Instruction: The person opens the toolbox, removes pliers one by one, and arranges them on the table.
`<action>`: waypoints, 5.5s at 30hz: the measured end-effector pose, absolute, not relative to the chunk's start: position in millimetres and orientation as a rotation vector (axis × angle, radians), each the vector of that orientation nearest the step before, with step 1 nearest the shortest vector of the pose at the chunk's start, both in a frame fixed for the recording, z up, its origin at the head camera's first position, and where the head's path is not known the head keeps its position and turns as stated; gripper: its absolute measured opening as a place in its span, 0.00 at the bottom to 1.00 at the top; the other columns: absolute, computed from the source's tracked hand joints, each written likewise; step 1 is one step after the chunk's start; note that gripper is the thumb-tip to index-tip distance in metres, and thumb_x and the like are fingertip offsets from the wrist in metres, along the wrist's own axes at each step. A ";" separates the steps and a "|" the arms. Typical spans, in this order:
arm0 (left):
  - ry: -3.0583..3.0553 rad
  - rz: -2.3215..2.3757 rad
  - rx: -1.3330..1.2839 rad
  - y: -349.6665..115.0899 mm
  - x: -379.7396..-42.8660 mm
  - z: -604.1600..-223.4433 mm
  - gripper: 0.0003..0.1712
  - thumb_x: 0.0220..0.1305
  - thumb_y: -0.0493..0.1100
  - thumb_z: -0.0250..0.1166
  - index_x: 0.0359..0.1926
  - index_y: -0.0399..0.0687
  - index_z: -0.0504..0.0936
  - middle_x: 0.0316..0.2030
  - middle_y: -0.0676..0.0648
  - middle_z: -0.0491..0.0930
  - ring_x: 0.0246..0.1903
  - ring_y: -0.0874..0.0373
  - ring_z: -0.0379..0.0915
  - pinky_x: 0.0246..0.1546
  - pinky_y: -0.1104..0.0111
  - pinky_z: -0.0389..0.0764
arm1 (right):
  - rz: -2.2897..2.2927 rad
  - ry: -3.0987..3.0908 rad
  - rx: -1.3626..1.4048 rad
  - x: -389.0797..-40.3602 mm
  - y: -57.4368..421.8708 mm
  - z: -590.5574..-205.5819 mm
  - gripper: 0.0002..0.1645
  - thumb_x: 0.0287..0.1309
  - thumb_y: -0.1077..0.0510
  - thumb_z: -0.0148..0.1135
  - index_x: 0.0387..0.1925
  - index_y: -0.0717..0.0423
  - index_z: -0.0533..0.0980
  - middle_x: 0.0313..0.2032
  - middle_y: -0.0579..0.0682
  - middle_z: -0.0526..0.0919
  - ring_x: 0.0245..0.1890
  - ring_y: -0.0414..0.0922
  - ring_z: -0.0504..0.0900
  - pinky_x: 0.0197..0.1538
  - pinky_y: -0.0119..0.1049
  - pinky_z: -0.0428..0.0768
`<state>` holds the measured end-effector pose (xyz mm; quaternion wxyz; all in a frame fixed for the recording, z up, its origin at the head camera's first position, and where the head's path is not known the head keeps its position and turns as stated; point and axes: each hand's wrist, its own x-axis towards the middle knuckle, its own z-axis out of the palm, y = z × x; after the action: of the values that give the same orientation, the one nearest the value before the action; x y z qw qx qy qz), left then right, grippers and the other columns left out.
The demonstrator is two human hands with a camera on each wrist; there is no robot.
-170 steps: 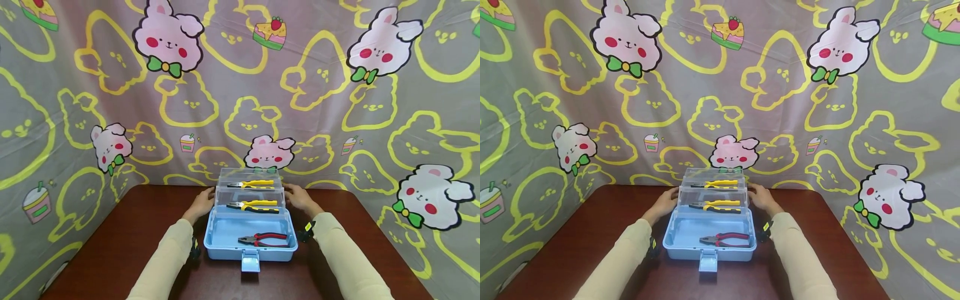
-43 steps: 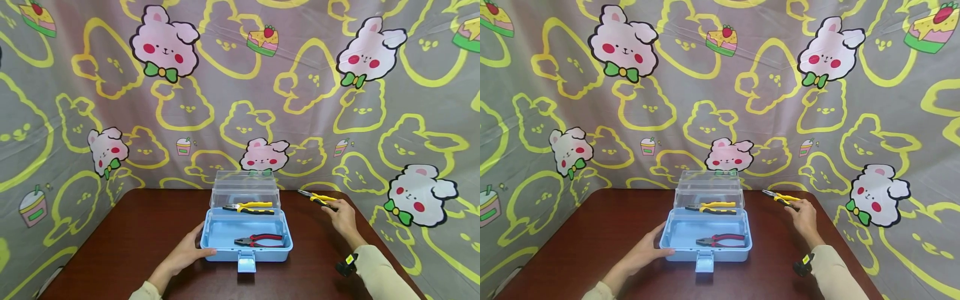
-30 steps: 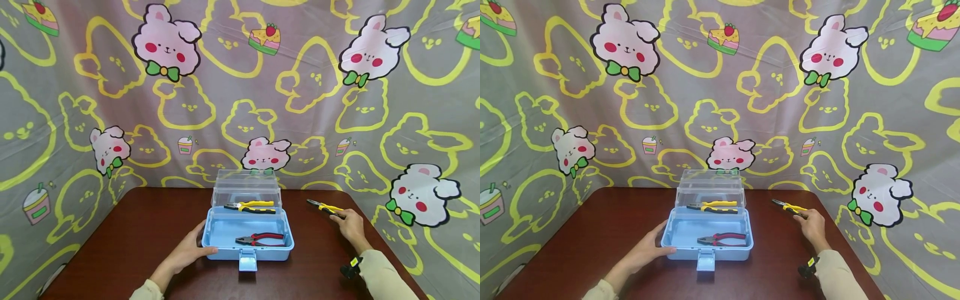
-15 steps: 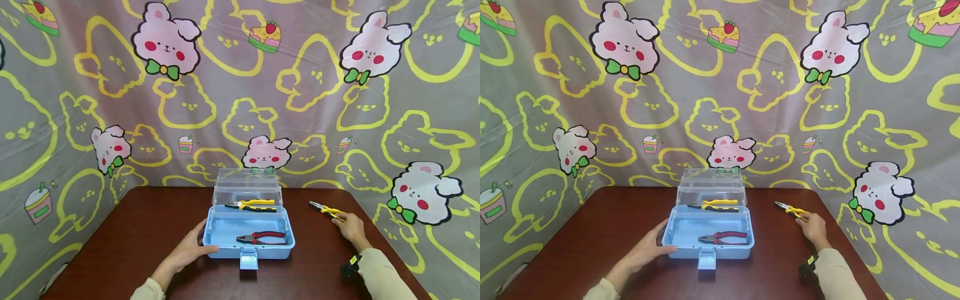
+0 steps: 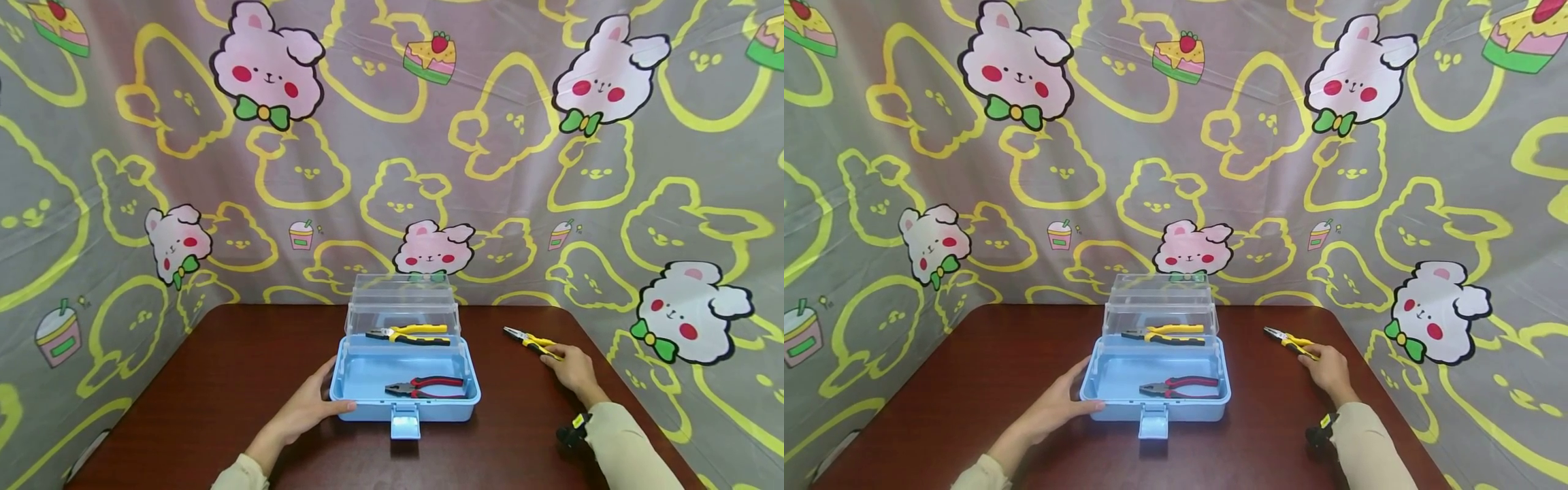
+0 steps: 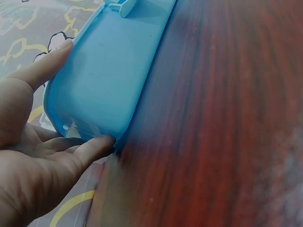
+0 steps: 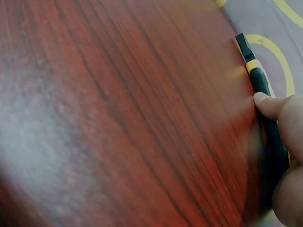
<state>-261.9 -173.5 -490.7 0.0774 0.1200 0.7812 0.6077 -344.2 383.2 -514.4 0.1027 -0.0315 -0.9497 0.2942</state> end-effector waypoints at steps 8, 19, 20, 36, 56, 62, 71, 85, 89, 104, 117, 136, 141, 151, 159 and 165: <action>2.352 1.806 0.368 -173.5 -262.0 -489.8 0.60 0.59 0.45 0.80 0.81 0.39 0.50 0.75 0.32 0.58 0.68 0.35 0.64 0.60 0.48 0.75 | 0.928 -2.783 -0.087 -345.4 389.7 -511.6 0.26 0.63 0.53 0.73 0.54 0.68 0.81 0.51 0.70 0.82 0.52 0.69 0.76 0.52 0.63 0.73; 2.335 1.821 0.377 -174.4 -261.4 -490.6 0.60 0.60 0.44 0.79 0.81 0.40 0.50 0.75 0.32 0.58 0.68 0.35 0.65 0.59 0.50 0.76 | 0.797 -2.625 0.115 -347.8 373.5 -507.7 0.24 0.60 0.56 0.76 0.52 0.68 0.82 0.42 0.62 0.85 0.44 0.62 0.83 0.48 0.60 0.77; 2.334 1.823 0.375 -174.6 -261.3 -490.6 0.60 0.60 0.44 0.79 0.81 0.40 0.50 0.75 0.32 0.58 0.68 0.35 0.65 0.59 0.50 0.76 | 0.795 -2.612 0.138 -348.0 370.3 -505.1 0.24 0.60 0.57 0.76 0.52 0.68 0.82 0.42 0.62 0.84 0.44 0.62 0.83 0.48 0.60 0.77; 2.321 1.824 0.387 -174.6 -259.7 -490.0 0.60 0.60 0.44 0.79 0.81 0.39 0.49 0.76 0.31 0.57 0.68 0.35 0.64 0.59 0.49 0.76 | 0.793 -2.505 0.422 -352.5 328.1 -470.5 0.24 0.55 0.59 0.79 0.52 0.64 0.84 0.40 0.59 0.85 0.43 0.59 0.85 0.45 0.56 0.79; 2.320 1.823 0.406 -175.1 -259.7 -489.1 0.59 0.61 0.43 0.79 0.81 0.39 0.49 0.75 0.31 0.57 0.68 0.35 0.64 0.59 0.49 0.76 | 0.933 -2.551 0.565 -350.9 265.3 -440.2 0.29 0.55 0.54 0.81 0.56 0.60 0.83 0.45 0.54 0.85 0.47 0.57 0.82 0.51 0.57 0.81; 2.322 1.819 0.402 -175.1 -259.4 -489.0 0.59 0.60 0.44 0.79 0.81 0.39 0.50 0.75 0.31 0.58 0.68 0.35 0.65 0.59 0.50 0.76 | 0.956 -2.553 0.597 -349.7 247.4 -433.6 0.29 0.53 0.54 0.81 0.56 0.58 0.83 0.45 0.52 0.85 0.47 0.54 0.81 0.51 0.58 0.81; 2.306 1.824 0.417 -176.1 -259.0 -488.8 0.59 0.61 0.43 0.78 0.81 0.39 0.49 0.75 0.30 0.57 0.68 0.34 0.64 0.59 0.50 0.76 | 0.972 -2.559 0.719 -352.7 221.4 -426.3 0.30 0.53 0.55 0.82 0.56 0.61 0.83 0.44 0.51 0.85 0.46 0.56 0.80 0.52 0.58 0.79; 2.315 1.820 0.418 -176.3 -258.5 -489.4 0.59 0.61 0.44 0.78 0.82 0.40 0.49 0.76 0.31 0.57 0.69 0.35 0.63 0.60 0.49 0.75 | 0.919 -2.662 0.837 -361.9 193.7 -427.0 0.31 0.58 0.54 0.79 0.60 0.62 0.81 0.52 0.56 0.86 0.52 0.53 0.82 0.55 0.55 0.80; 2.324 1.816 0.402 -176.3 -257.9 -489.2 0.59 0.61 0.44 0.78 0.81 0.39 0.49 0.76 0.31 0.56 0.69 0.34 0.63 0.60 0.48 0.75 | 0.952 -2.686 0.841 -364.7 186.4 -427.7 0.31 0.58 0.54 0.79 0.61 0.62 0.81 0.52 0.55 0.86 0.53 0.53 0.82 0.57 0.55 0.79; 2.349 1.795 0.406 -176.8 -258.6 -490.3 0.59 0.62 0.45 0.78 0.81 0.38 0.49 0.76 0.31 0.56 0.70 0.34 0.61 0.62 0.46 0.72 | 1.030 -2.805 0.890 -373.3 168.4 -432.2 0.34 0.60 0.51 0.77 0.64 0.60 0.79 0.60 0.55 0.82 0.59 0.55 0.80 0.60 0.54 0.78; 2.334 1.804 0.418 -177.7 -261.4 -490.8 0.59 0.62 0.44 0.78 0.82 0.40 0.48 0.77 0.33 0.54 0.71 0.36 0.60 0.62 0.47 0.72 | 0.841 -2.982 1.002 -385.4 162.7 -424.3 0.33 0.63 0.54 0.75 0.66 0.60 0.78 0.64 0.57 0.78 0.61 0.55 0.76 0.64 0.56 0.73; 2.325 1.811 0.420 -177.2 -260.3 -491.0 0.59 0.61 0.44 0.78 0.81 0.39 0.48 0.76 0.32 0.55 0.70 0.35 0.61 0.62 0.48 0.72 | 0.985 -2.918 0.923 -380.9 162.2 -421.6 0.29 0.56 0.56 0.80 0.59 0.56 0.83 0.51 0.46 0.85 0.44 0.45 0.78 0.50 0.45 0.80; 2.314 1.820 0.430 -178.2 -259.6 -492.1 0.59 0.62 0.43 0.78 0.82 0.39 0.48 0.77 0.32 0.54 0.71 0.35 0.59 0.63 0.48 0.71 | 1.050 -2.884 0.951 -378.7 162.8 -422.3 0.26 0.59 0.56 0.78 0.58 0.58 0.83 0.49 0.46 0.86 0.44 0.45 0.79 0.49 0.44 0.80; 2.296 1.828 0.462 -177.9 -259.9 -493.3 0.60 0.61 0.44 0.78 0.82 0.39 0.48 0.77 0.32 0.54 0.71 0.34 0.60 0.62 0.49 0.73 | 1.275 -2.915 0.725 -376.6 167.4 -424.6 0.32 0.58 0.54 0.79 0.63 0.57 0.81 0.53 0.48 0.85 0.47 0.47 0.79 0.55 0.47 0.81; 2.298 1.836 0.457 -180.6 -261.4 -496.6 0.61 0.60 0.45 0.79 0.82 0.41 0.49 0.76 0.32 0.55 0.69 0.35 0.62 0.61 0.48 0.74 | 1.379 -2.876 0.648 -377.4 170.9 -418.9 0.34 0.56 0.55 0.80 0.64 0.57 0.80 0.56 0.52 0.84 0.47 0.49 0.79 0.54 0.48 0.81; 2.296 1.833 0.452 -181.7 -261.9 -497.0 0.60 0.60 0.45 0.79 0.82 0.41 0.49 0.76 0.32 0.56 0.69 0.36 0.62 0.60 0.50 0.75 | 1.344 -2.876 0.663 -372.6 175.1 -415.8 0.35 0.55 0.55 0.80 0.65 0.55 0.80 0.58 0.51 0.82 0.51 0.50 0.78 0.55 0.48 0.80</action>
<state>-261.9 -181.7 -497.0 0.0845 0.1516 0.7696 0.6145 -372.6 175.1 -415.8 -0.0509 0.2043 -0.8856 0.4140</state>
